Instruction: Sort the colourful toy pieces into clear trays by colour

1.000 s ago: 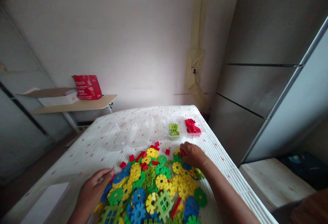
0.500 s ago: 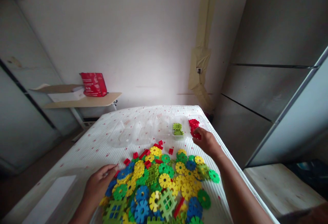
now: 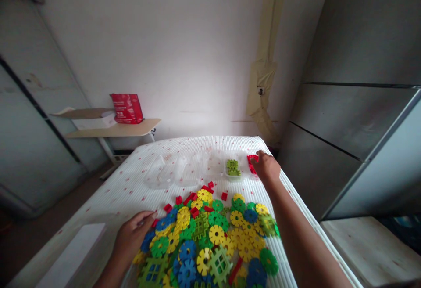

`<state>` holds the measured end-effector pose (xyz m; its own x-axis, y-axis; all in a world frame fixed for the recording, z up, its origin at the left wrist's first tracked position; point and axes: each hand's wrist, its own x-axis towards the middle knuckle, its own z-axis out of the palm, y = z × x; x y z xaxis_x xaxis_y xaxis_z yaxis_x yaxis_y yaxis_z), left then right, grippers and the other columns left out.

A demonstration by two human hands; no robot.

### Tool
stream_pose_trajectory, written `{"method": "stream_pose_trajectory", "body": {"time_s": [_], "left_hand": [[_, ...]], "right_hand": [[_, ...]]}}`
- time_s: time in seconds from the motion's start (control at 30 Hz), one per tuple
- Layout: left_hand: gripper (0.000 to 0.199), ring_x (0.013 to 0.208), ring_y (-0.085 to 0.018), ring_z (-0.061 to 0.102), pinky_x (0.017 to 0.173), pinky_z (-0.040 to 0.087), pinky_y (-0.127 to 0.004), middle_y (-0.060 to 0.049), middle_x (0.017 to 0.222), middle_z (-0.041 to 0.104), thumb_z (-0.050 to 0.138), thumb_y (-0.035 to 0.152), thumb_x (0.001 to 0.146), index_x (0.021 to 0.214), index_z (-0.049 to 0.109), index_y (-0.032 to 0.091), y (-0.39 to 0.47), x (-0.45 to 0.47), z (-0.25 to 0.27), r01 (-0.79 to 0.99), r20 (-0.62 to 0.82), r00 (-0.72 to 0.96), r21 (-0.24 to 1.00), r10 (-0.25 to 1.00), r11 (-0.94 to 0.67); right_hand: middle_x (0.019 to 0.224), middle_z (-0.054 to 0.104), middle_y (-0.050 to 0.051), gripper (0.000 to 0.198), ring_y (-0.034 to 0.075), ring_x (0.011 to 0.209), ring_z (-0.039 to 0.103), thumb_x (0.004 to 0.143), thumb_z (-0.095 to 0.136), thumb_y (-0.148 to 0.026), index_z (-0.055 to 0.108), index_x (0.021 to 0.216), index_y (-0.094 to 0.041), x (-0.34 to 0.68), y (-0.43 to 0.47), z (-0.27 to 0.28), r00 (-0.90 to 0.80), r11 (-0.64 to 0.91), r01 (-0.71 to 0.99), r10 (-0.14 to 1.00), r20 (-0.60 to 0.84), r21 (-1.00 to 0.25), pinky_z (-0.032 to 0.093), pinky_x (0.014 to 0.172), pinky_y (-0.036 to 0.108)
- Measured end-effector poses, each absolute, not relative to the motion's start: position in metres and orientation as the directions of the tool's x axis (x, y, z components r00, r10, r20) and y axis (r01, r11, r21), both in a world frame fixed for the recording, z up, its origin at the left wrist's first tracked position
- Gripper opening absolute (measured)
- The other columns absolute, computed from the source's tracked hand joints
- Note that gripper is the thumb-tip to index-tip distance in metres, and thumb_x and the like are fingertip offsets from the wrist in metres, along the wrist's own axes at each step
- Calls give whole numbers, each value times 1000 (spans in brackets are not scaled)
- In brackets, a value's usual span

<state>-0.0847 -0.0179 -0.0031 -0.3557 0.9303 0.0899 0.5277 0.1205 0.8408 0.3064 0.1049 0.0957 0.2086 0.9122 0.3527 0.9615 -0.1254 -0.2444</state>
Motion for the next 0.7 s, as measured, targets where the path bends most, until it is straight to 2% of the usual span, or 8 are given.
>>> {"method": "stream_pose_trajectory", "body": {"time_s": [0.07, 0.17, 0.23, 0.33, 0.43, 0.6, 0.7], "left_hand": [[41, 71, -23, 65, 64, 49, -28, -5, 72, 71, 52, 53, 68, 79, 69, 17, -17, -85, -5, 527, 94, -356, 842, 930, 117], [42, 72, -23, 65, 64, 49, -27, -6, 74, 71, 52, 53, 68, 80, 69, 17, -17, -85, -5, 522, 94, -353, 845, 931, 112], [42, 73, -23, 65, 64, 49, -27, -6, 75, 72, 51, 53, 69, 80, 68, 16, -18, -84, -4, 515, 86, -346, 849, 934, 113], [43, 73, -23, 66, 62, 49, -26, -6, 73, 72, 52, 52, 68, 81, 68, 15, -19, -82, -2, 486, 78, -339, 868, 937, 104], [43, 73, -23, 66, 60, 50, -26, -7, 71, 71, 53, 52, 67, 80, 68, 14, -20, -81, 0, 452, 73, -344, 887, 936, 97], [41, 72, -23, 66, 60, 49, -27, -7, 72, 71, 53, 50, 68, 81, 68, 14, -20, -82, 0, 445, 75, -345, 891, 936, 93], [40, 72, -23, 66, 59, 49, -26, -7, 71, 71, 54, 49, 69, 81, 68, 13, -19, -83, -3, 439, 83, -339, 895, 937, 80]], "right_hand": [[80, 70, 8, 29, 19, 71, 62, 84, 45, -36, 65, 98, -20, 292, 92, 96, 69, 16, 970, 937, 342, -241, 41, 59, 25], [84, 70, 5, 24, 16, 72, 62, 84, 45, -28, 66, 91, -20, 263, 70, 91, -266, 352, 885, 919, 290, -305, 42, 64, 23], [89, 69, 5, 22, 16, 75, 62, 81, 47, -23, 66, 91, -20, 245, 58, 84, -403, 460, 836, 885, 234, -299, 43, 66, 23], [98, 67, 7, 23, 18, 86, 62, 78, 51, -18, 66, 96, -20, 225, 49, 70, -469, 490, 846, 872, 143, -211, 44, 74, 26], [104, 64, 8, 26, 19, 98, 58, 77, 51, -14, 63, 100, -20, 215, 48, 56, -453, 462, 875, 887, 92, -142, 43, 79, 25], [93, 64, 9, 24, 18, 89, 59, 80, 43, -9, 63, 91, -17, 212, 52, 42, -413, 414, 903, 910, 30, -115, 43, 73, 23], [97, 63, 9, 28, 16, 91, 59, 79, 40, -6, 61, 95, -16, 210, 54, 43, -422, 425, 895, 905, 56, -131, 42, 77, 22]]}}
